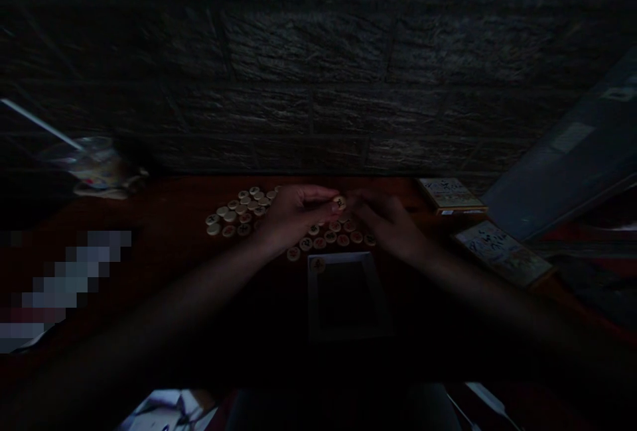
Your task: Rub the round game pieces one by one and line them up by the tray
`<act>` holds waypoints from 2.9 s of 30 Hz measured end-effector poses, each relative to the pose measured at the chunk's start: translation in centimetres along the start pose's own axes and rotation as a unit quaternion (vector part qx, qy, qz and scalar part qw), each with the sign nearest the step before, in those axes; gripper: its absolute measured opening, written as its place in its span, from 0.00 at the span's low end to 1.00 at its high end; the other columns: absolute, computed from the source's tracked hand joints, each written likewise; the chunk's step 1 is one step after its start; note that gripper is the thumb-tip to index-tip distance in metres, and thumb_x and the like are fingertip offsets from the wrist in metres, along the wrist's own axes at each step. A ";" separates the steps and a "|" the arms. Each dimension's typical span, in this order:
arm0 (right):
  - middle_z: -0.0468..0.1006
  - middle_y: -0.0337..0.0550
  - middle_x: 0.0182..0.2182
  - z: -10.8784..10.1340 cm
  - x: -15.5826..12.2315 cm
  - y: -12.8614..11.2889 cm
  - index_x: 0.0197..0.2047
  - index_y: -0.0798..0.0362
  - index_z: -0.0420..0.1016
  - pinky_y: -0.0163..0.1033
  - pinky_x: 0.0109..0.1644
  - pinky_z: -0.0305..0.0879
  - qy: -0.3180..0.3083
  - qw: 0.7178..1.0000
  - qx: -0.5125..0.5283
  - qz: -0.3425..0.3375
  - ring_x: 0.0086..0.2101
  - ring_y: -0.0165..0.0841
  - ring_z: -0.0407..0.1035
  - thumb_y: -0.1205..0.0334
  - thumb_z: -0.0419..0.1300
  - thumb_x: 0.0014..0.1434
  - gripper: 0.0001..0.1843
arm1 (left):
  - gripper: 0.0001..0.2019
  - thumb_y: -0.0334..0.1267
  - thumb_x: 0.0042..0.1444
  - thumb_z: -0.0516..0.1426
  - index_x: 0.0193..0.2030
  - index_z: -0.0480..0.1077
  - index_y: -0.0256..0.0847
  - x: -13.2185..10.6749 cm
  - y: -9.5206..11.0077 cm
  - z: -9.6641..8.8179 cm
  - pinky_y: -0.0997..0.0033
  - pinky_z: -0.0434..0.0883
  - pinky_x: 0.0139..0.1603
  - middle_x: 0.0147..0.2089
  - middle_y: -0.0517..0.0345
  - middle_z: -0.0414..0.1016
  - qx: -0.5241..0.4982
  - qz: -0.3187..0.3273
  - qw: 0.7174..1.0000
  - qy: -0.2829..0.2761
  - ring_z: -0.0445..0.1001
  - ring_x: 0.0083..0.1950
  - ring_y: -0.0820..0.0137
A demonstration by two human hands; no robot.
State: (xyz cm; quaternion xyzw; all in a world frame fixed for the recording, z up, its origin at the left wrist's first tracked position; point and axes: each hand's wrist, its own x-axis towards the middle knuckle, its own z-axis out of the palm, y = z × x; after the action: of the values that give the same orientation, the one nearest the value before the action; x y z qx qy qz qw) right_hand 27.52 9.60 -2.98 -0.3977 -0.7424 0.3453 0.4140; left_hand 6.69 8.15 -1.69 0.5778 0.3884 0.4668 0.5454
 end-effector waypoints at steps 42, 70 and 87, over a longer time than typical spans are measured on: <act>0.81 0.37 0.23 1.4 -2.9 -1.8 0.32 0.51 0.85 0.30 0.26 0.68 -0.002 0.979 0.188 0.075 0.22 0.26 0.72 0.55 0.76 0.54 0.09 | 0.12 0.30 0.51 0.72 0.43 0.85 0.45 -3.8 -1.4 1.7 0.69 0.86 0.46 0.43 0.60 0.88 0.095 0.081 0.991 0.049 0.87 0.42 0.64; 0.79 0.35 0.22 1.4 -3.1 -2.0 0.31 0.54 0.83 0.27 0.23 0.65 -0.030 0.962 0.244 0.119 0.20 0.24 0.69 0.60 0.76 0.54 0.09 | 0.13 0.31 0.54 0.71 0.47 0.84 0.48 -4.0 -1.8 1.6 0.72 0.85 0.49 0.46 0.62 0.87 0.087 0.090 0.992 0.034 0.87 0.44 0.67; 0.84 0.37 0.28 1.1 -2.9 -1.8 0.40 0.54 0.85 0.26 0.27 0.72 -0.060 0.944 0.308 0.100 0.23 0.24 0.73 0.64 0.76 0.54 0.10 | 0.17 0.28 0.57 0.69 0.50 0.83 0.54 -4.1 -1.6 1.7 0.76 0.84 0.50 0.48 0.66 0.86 0.102 0.147 0.983 0.041 0.87 0.46 0.69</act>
State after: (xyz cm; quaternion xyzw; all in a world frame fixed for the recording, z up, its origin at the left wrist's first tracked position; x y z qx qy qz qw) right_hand 26.97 6.08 -2.85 -0.3018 -0.5797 0.6201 0.4340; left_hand 7.29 3.94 -3.68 0.6615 0.3668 0.5231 0.3927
